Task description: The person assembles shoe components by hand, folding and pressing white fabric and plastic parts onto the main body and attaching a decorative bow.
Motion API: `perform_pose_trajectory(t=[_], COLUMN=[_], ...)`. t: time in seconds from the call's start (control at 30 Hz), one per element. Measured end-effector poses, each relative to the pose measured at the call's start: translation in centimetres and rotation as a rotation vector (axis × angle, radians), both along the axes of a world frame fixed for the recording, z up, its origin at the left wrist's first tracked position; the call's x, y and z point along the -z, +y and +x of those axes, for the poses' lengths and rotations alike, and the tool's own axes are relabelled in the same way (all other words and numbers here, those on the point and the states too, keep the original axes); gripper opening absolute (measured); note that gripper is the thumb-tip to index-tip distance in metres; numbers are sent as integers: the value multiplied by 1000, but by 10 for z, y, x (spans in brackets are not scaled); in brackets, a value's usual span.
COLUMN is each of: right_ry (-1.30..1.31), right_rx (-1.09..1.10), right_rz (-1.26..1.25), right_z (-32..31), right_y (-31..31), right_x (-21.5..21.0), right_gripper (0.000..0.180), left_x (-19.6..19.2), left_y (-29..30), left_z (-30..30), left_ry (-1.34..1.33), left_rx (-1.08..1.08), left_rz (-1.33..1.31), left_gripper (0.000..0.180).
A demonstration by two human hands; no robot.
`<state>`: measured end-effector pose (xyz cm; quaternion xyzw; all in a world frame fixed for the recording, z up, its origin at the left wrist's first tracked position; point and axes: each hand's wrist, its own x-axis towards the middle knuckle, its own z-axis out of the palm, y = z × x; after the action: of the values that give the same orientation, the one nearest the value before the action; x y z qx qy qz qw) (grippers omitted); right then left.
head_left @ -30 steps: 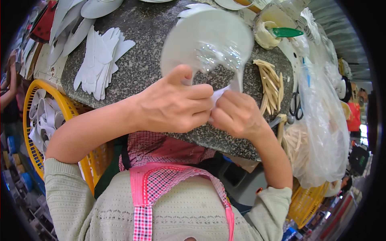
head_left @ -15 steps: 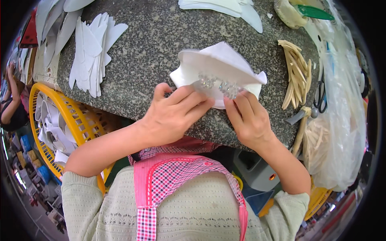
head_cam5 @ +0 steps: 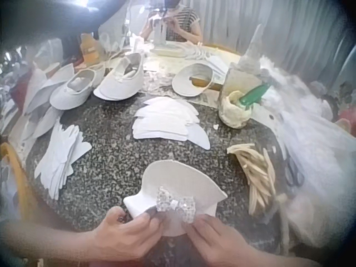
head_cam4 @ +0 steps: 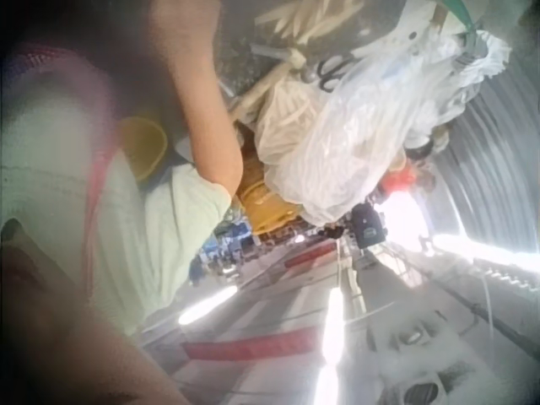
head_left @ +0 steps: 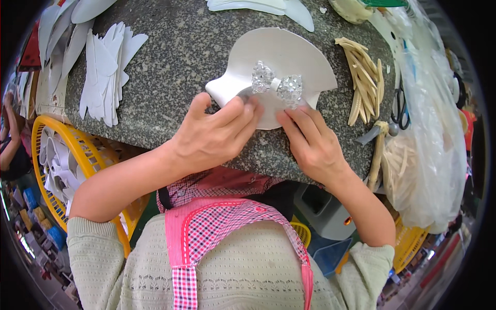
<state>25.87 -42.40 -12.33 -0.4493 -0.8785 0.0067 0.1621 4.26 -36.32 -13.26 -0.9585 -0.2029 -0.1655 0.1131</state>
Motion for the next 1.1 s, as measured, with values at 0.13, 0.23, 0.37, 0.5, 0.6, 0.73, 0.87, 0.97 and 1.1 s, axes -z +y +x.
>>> perform_pose_trajectory(t=[0.13, 0.23, 0.37, 0.5, 0.6, 0.73, 0.87, 0.97, 1.1], right_ry=[-22, -55, -85, -117, -85, -92, -76, -96, -87], right_rx=[26, 76, 142, 156, 147, 119, 136, 166, 189], right_rz=[-34, -27, -31, 26, 10, 37, 53, 82, 114], right_z=[1, -8, -16, -17, -14, -7, -16, -25, -25], right_y=[-3, -2, 3, 4, 3, -6, -3, -5, -6], right_x=[2, 3, -2, 0, 2, 0, -2, 3, 10], right_gripper=[44, 46, 51, 49, 47, 47, 46, 45, 41], left_x=[-1, -1, -10, -19, -16, -30, -36, -11, -8], left_y=[2, 2, 5, 12, 13, 16, 24, 20, 14], left_z=[5, 9, 16, 19, 16, 18, 30, 48, 54], left_ry=[2, -10, -34, 92, 73, 59, 98, -75, -110], left_rx=[30, 38, 56, 83, 109, 124, 2, -193, -191], left_rz=[57, 109, 63, -30, -29, -155, -447, -141, -86], left_gripper=[33, 27, 16, 22, 20, 17, 14, 13, 13])
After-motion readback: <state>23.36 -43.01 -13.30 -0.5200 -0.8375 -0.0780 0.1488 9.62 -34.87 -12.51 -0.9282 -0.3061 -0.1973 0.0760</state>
